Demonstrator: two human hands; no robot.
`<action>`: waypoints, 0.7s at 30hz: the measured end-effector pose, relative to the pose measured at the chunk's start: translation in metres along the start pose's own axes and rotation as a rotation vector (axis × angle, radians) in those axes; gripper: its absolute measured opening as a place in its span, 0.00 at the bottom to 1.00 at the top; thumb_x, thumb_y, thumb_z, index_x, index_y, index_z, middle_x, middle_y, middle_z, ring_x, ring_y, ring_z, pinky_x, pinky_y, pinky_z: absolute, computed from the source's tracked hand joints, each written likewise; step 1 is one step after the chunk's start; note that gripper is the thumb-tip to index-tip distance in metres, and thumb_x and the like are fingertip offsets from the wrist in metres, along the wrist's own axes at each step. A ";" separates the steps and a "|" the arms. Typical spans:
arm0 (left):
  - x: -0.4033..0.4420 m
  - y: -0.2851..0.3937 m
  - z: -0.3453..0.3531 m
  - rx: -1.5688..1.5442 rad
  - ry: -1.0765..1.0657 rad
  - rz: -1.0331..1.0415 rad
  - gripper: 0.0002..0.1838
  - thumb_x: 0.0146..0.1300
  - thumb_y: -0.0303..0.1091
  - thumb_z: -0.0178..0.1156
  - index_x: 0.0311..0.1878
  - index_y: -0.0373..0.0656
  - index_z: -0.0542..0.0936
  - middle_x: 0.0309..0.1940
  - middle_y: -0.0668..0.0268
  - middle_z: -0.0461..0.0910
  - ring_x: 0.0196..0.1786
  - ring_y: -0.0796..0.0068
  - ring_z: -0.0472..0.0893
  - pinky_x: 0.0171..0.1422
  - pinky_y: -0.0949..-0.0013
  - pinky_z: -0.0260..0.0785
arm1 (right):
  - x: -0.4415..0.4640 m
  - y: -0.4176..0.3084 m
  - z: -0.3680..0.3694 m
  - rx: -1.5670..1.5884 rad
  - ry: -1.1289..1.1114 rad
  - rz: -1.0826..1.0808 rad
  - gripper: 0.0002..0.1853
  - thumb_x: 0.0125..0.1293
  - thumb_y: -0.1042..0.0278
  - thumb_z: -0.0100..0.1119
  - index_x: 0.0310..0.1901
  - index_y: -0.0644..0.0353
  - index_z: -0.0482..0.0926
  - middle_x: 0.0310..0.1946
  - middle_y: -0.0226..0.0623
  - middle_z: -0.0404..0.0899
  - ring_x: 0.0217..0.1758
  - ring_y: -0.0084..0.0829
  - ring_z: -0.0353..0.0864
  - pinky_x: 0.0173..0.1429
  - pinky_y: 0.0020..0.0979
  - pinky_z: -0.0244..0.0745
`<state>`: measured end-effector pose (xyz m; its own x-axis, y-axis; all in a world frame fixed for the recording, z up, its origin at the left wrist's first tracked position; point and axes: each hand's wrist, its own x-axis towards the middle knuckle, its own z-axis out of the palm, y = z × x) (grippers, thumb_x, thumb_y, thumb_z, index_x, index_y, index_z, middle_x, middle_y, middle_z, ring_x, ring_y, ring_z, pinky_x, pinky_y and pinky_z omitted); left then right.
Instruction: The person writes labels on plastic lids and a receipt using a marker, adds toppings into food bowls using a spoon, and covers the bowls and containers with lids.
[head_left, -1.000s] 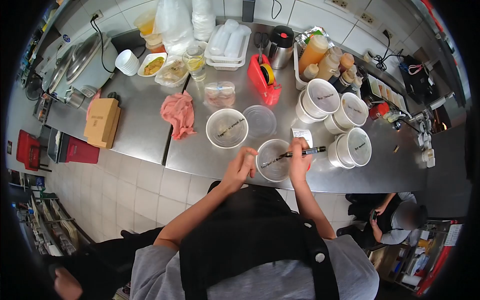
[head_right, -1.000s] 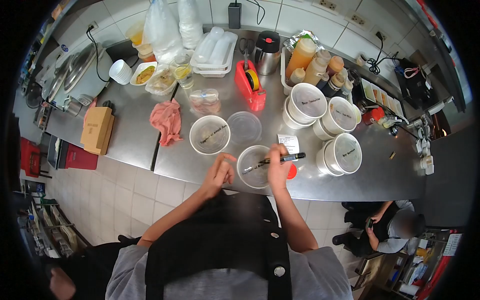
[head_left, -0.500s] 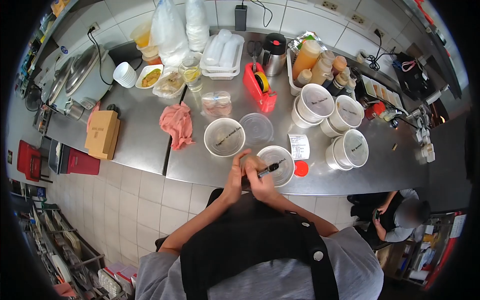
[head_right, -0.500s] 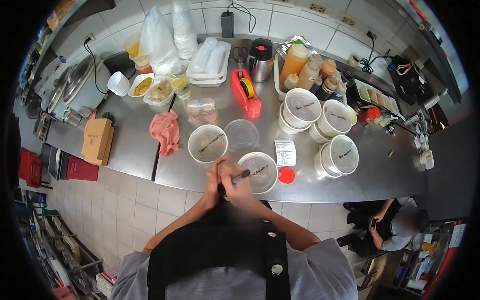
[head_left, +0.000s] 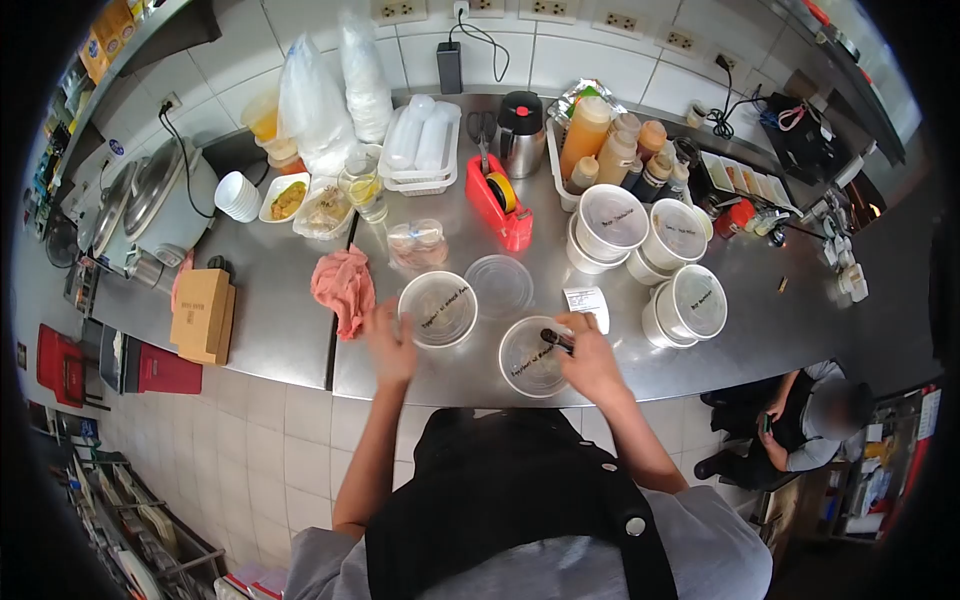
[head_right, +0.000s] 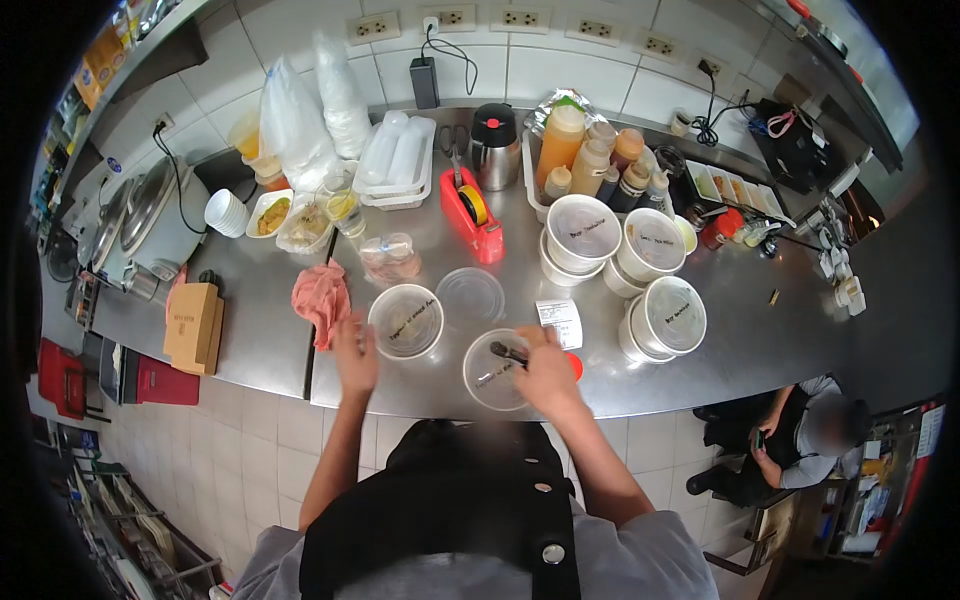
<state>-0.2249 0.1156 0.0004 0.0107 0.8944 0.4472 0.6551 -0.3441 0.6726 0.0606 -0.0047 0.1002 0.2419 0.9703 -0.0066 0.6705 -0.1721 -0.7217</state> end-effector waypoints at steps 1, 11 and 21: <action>0.000 -0.019 0.000 -0.004 -0.002 0.007 0.21 0.70 0.41 0.56 0.59 0.36 0.73 0.43 0.55 0.75 0.43 0.62 0.76 0.49 0.60 0.69 | -0.003 0.014 -0.007 0.000 0.008 0.002 0.16 0.58 0.71 0.59 0.48 0.65 0.74 0.42 0.53 0.75 0.44 0.51 0.80 0.51 0.45 0.76; -0.033 -0.050 0.011 -0.505 -0.342 -0.602 0.17 0.73 0.45 0.51 0.49 0.38 0.71 0.38 0.61 0.77 0.33 0.71 0.80 0.36 0.68 0.74 | -0.030 0.091 0.048 0.126 -0.069 0.276 0.19 0.61 0.72 0.51 0.51 0.76 0.64 0.32 0.58 0.78 0.25 0.44 0.85 0.29 0.40 0.81; -0.015 -0.035 0.018 -0.531 -0.351 -0.714 0.19 0.71 0.45 0.51 0.46 0.34 0.70 0.37 0.59 0.74 0.33 0.70 0.81 0.31 0.67 0.78 | -0.014 0.067 -0.009 0.648 -0.077 0.378 0.20 0.62 0.71 0.51 0.53 0.76 0.71 0.31 0.49 0.81 0.24 0.35 0.84 0.31 0.35 0.80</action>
<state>-0.2342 0.1195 -0.0404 0.0233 0.9483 -0.3167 0.1671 0.3086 0.9364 0.1086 -0.0313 0.0579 0.3084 0.8782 -0.3657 -0.0007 -0.3842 -0.9232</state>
